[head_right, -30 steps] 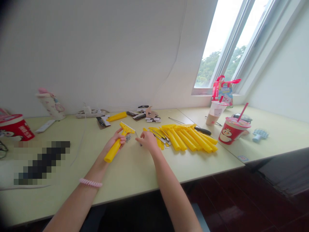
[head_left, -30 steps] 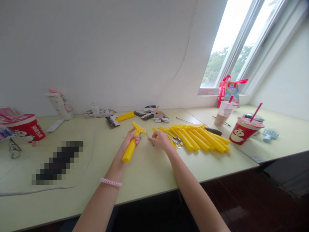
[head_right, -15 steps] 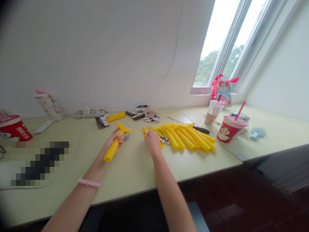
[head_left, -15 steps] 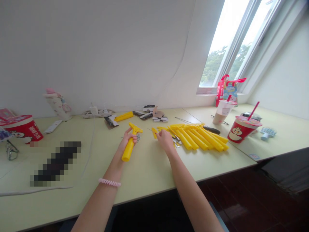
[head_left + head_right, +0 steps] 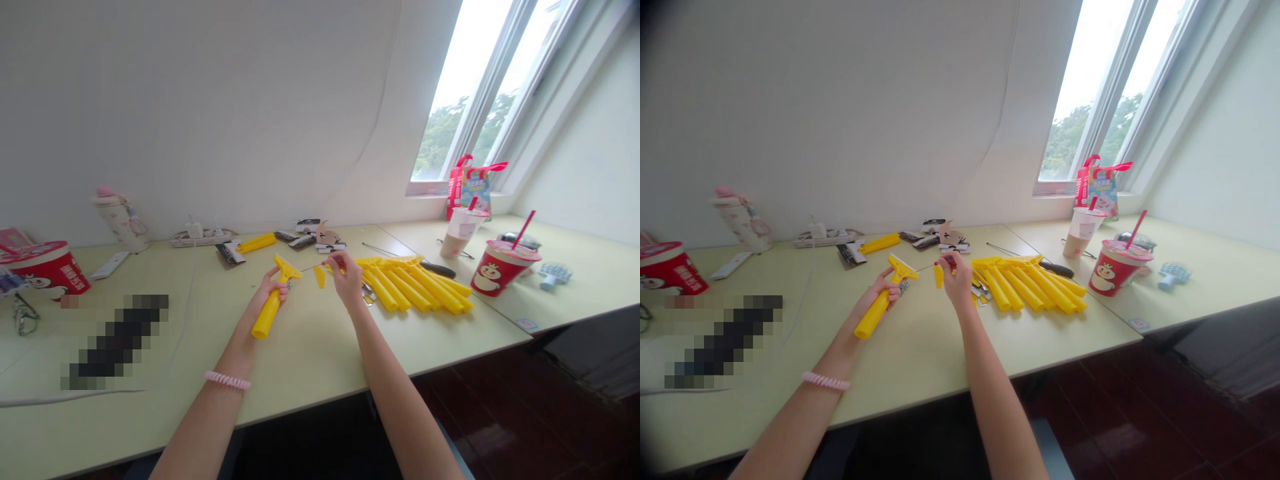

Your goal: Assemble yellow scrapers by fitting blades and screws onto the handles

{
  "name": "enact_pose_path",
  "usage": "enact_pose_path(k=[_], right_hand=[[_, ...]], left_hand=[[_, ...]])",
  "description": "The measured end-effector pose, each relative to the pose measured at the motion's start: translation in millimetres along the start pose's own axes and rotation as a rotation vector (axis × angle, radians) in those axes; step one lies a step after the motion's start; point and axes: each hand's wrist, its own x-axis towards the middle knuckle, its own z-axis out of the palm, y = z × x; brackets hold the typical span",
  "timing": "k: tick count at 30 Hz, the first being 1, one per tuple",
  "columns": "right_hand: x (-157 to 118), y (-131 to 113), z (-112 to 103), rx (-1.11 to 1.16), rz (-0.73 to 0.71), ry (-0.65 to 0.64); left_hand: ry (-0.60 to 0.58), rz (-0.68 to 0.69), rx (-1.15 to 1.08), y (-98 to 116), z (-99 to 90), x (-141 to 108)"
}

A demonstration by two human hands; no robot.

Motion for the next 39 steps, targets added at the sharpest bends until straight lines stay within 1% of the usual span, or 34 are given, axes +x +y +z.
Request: enact_pose_path(k=[5, 10, 19, 22, 24, 27, 29, 31, 34, 39], right_hand=[[-1, 4, 3, 0.004, -0.014, -0.031], [-1, 2, 3, 0.024, -0.015, -0.024], [-1, -1, 4, 0.052, -0.005, -0.040], [-1, -1, 2, 0.054, 0.021, -0.049], [-1, -1, 0, 0.005, 0.042, -0.034], [-1, 2, -2, -0.131, 0.041, 0.001], [-2, 5, -3, -0.213, 0.029, -0.017], [-3, 8, -3, -0.247, 0.030, -0.063], [-3, 12, -1, -0.207, 0.018, -0.112], [-1, 13, 2, -0.099, -0.084, -0.103]], left_hand=[[-0.006, -0.013, 0.002, 0, 1.5, 0], [-0.022, -0.016, 0.013, 0, 0.4, 0], [-0.024, -0.017, 0.013, 0, 2.5, -2], [-0.031, -0.016, 0.037, 0, 3.2, -4], [-0.046, -0.029, 0.069, 0, 2.5, -4], [-0.077, -0.053, 0.116, 0, 0.4, -3], [-0.091, -0.055, 0.129, -1, -1.0, -2], [-0.093, -0.050, 0.135, -2, -2.2, -1], [-0.081, -0.048, 0.155, -2, -3.5, 0], [-0.078, -0.038, 0.176, -2, -2.4, -1]])
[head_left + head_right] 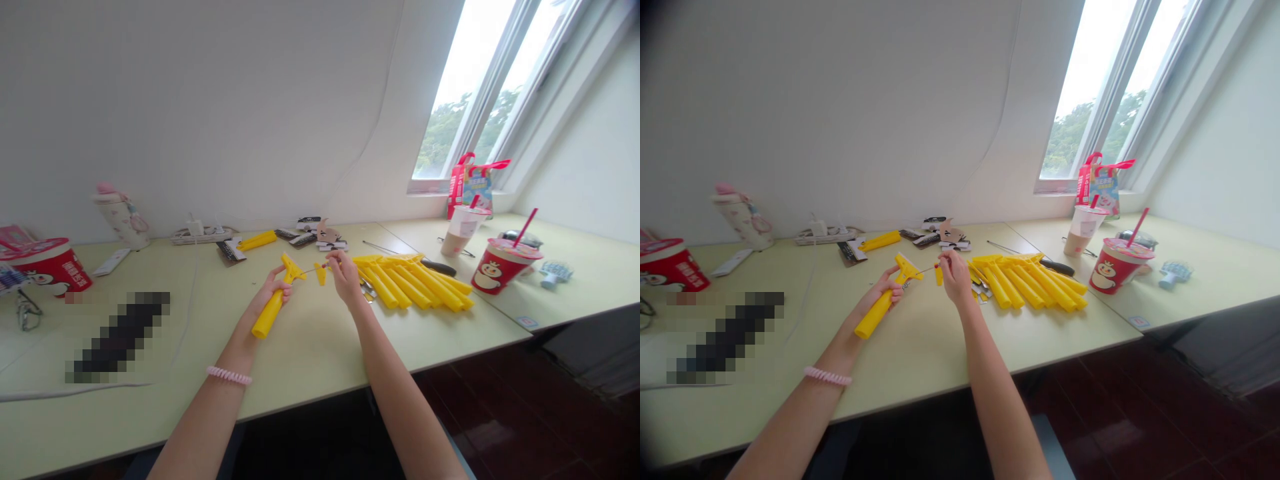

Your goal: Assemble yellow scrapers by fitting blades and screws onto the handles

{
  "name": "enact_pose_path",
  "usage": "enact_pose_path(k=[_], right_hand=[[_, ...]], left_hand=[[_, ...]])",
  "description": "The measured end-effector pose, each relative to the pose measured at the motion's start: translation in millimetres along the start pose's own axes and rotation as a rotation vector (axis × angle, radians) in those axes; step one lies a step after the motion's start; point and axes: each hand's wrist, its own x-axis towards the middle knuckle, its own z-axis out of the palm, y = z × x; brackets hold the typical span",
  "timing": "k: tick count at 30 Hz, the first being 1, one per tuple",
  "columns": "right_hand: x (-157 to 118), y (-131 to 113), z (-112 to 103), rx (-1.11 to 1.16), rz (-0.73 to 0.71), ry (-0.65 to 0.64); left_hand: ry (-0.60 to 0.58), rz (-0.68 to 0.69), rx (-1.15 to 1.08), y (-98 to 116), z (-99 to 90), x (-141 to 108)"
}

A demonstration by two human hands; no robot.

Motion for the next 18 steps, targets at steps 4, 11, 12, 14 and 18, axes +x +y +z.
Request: enact_pose_path(k=[4, 11, 12, 14, 18], right_hand=[[0, -1, 0, 0.051, -0.022, 0.000], [2, -5, -9, 0.093, -0.074, -0.009], [2, -5, -10, 0.091, -0.085, -0.006], [3, -6, -11, 0.094, -0.097, -0.006], [3, -7, -11, 0.082, -0.073, 0.044]], left_hand=[[0.000, 0.004, 0.017, 1, 3.1, -2], [-0.022, 0.009, -0.019, 2, -1.8, -1], [-0.022, 0.010, -0.023, 2, -2.5, 0], [-0.019, 0.005, -0.023, 2, -2.7, 0], [-0.013, 0.000, -0.040, 3, -0.4, -1]])
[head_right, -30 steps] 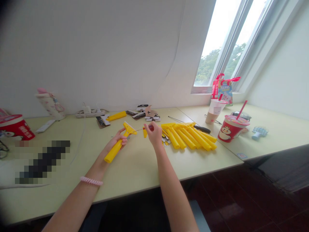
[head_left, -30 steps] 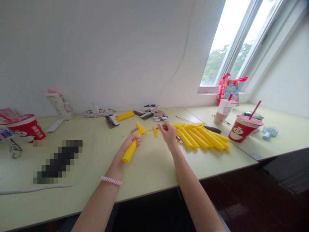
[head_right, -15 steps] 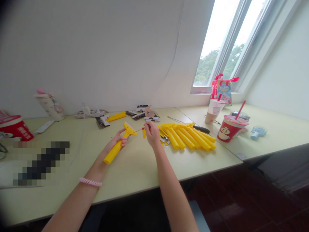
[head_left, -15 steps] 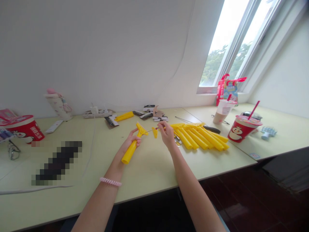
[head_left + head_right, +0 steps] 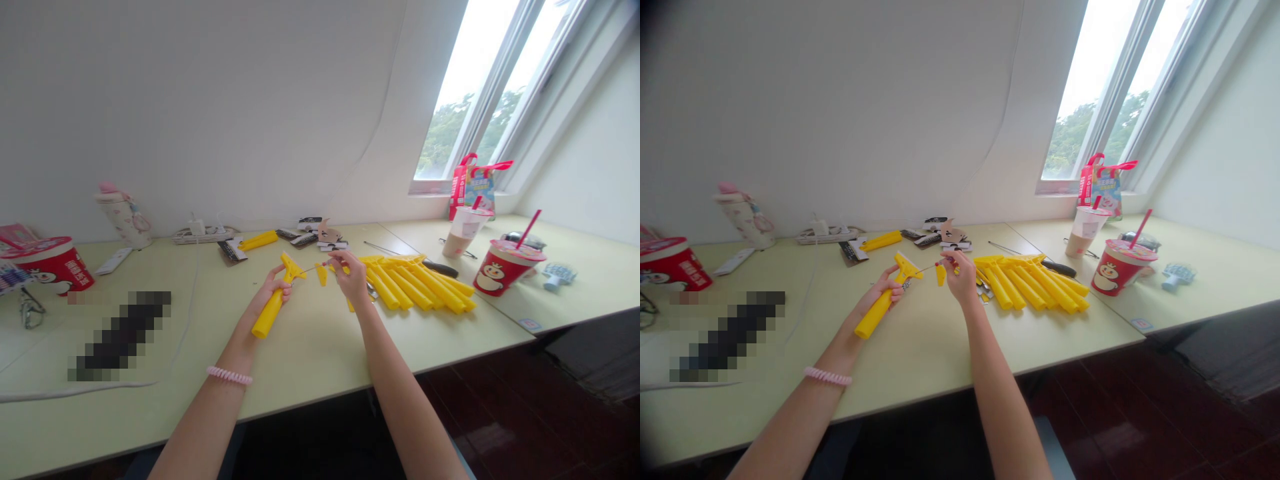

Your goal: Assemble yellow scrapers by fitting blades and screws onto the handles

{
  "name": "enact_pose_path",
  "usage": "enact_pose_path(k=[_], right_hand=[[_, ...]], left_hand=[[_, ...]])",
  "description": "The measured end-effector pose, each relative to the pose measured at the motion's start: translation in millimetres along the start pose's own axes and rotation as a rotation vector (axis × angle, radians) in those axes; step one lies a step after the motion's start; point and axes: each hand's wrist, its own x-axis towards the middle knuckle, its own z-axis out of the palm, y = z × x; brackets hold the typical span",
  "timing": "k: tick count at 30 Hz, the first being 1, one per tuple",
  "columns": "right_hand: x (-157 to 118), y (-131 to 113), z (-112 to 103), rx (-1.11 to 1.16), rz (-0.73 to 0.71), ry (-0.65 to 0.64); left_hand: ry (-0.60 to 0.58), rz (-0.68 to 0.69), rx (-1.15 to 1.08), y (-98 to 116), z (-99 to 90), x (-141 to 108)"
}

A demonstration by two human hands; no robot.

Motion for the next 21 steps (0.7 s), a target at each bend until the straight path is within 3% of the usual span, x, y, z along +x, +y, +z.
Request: enact_pose_path(k=[7, 16, 21], right_hand=[[-0.7, 0.8, 0.5, -0.047, 0.105, 0.076], [0.3, 3.0, -0.4, 0.077, 0.012, 0.000], [-2.0, 0.7, 0.2, -0.040, 0.046, 0.060]], left_hand=[[-0.033, 0.014, 0.011, -1.9, -0.9, 0.6], [-0.035, 0.028, -0.090, 0.9, -0.5, -0.2], [-0.021, 0.024, -0.048, 0.9, 0.6, -0.9]])
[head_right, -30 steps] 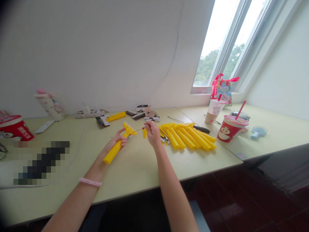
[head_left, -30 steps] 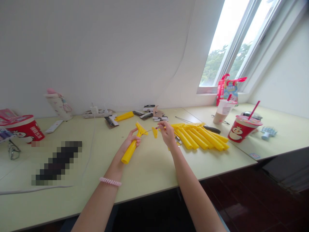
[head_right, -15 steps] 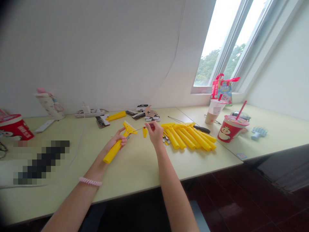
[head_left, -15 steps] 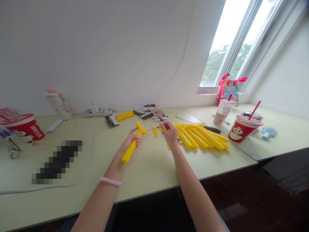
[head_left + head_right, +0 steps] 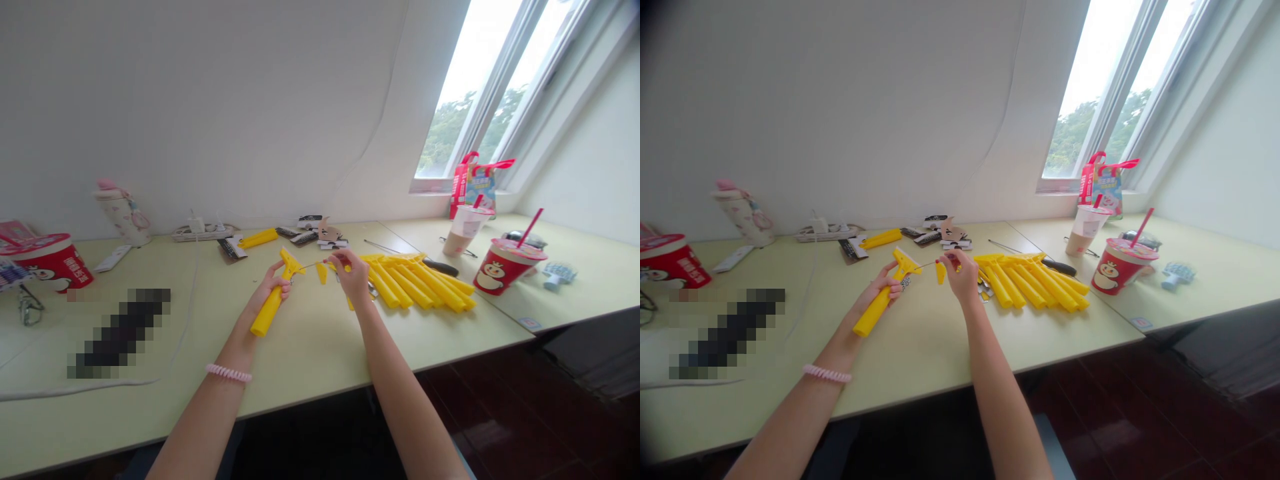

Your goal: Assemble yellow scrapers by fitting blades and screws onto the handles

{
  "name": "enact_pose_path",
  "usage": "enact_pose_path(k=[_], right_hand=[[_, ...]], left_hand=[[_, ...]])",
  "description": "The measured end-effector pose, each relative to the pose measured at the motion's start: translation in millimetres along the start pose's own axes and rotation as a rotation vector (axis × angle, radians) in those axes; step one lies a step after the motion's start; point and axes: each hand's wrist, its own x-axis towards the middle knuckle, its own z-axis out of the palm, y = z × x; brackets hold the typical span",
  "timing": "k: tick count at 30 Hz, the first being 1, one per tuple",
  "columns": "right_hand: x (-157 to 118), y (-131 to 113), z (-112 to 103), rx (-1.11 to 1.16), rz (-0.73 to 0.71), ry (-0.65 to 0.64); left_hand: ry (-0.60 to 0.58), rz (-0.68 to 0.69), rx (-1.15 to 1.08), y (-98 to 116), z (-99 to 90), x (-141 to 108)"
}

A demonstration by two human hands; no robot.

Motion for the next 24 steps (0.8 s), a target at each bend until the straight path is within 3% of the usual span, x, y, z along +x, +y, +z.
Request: enact_pose_path(k=[8, 13, 20, 24], right_hand=[[-4, 0, 2, -0.243, -0.005, 0.094], [-4, 4, 3, -0.294, 0.086, 0.019], [-1, 0, 3, -0.049, -0.022, -0.040], [-2, -6, 3, 0.025, 0.008, -0.027]], left_hand=[[-0.001, 0.006, 0.051, 1, 6.6, -3], [0.014, -0.004, 0.077, 1, 7.1, -3], [0.011, -0.010, 0.072, -1, 3.2, 0], [0.016, -0.015, 0.086, -1, 4.0, -1]])
